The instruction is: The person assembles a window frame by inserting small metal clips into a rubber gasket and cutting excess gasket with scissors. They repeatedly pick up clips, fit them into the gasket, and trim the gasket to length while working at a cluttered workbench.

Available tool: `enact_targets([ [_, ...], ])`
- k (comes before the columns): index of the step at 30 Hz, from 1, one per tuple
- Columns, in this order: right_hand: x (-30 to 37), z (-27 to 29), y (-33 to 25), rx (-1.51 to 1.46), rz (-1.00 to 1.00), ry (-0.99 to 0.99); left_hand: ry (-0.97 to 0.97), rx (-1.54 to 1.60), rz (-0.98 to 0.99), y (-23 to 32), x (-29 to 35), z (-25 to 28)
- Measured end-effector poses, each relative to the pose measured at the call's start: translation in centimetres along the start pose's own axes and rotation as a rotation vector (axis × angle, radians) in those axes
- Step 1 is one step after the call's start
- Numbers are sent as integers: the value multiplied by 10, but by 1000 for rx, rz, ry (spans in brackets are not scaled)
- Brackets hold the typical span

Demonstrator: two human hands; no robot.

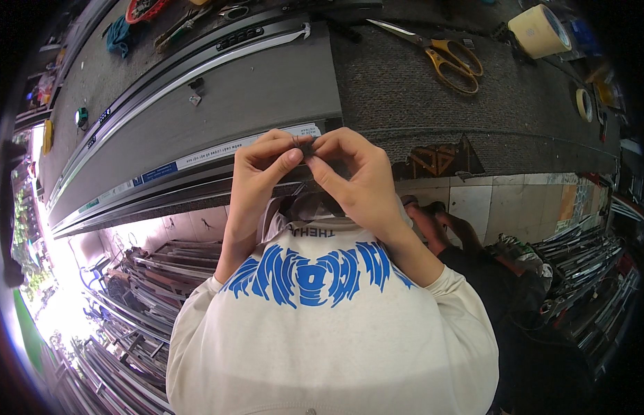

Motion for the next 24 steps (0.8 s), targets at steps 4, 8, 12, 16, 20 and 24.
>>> enact_targets([
  [4,-1,1,3,26,40,32,45,-45,-70,-1,0,2],
  [8,-2,-3,9,-16,35,-3,78,-25,-124,-2,1,2],
  [12,-3,-8,15,-283,-66,-30,97,-57,-139,-2,3,1],
  [16,-3,-17,15,-862,-263,-189,37,-341,-371,11,6,-3],
  [20,-3,-25,12,-666,-288,-269,39,-287,-291,13,7,1],
  [24,-4,-25,16,-417,-294,-144,92,-107,-188,7,13,3],
])
Point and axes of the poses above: each hand's wrist, its own x-axis away from the middle knuckle, its own z-axis out of the back of the hand, y = z × x, the point moved 4 cm from there along -x, towards the middle knuckle, and after that the axes turned 13 degrees about x, right-handed, at the moved point
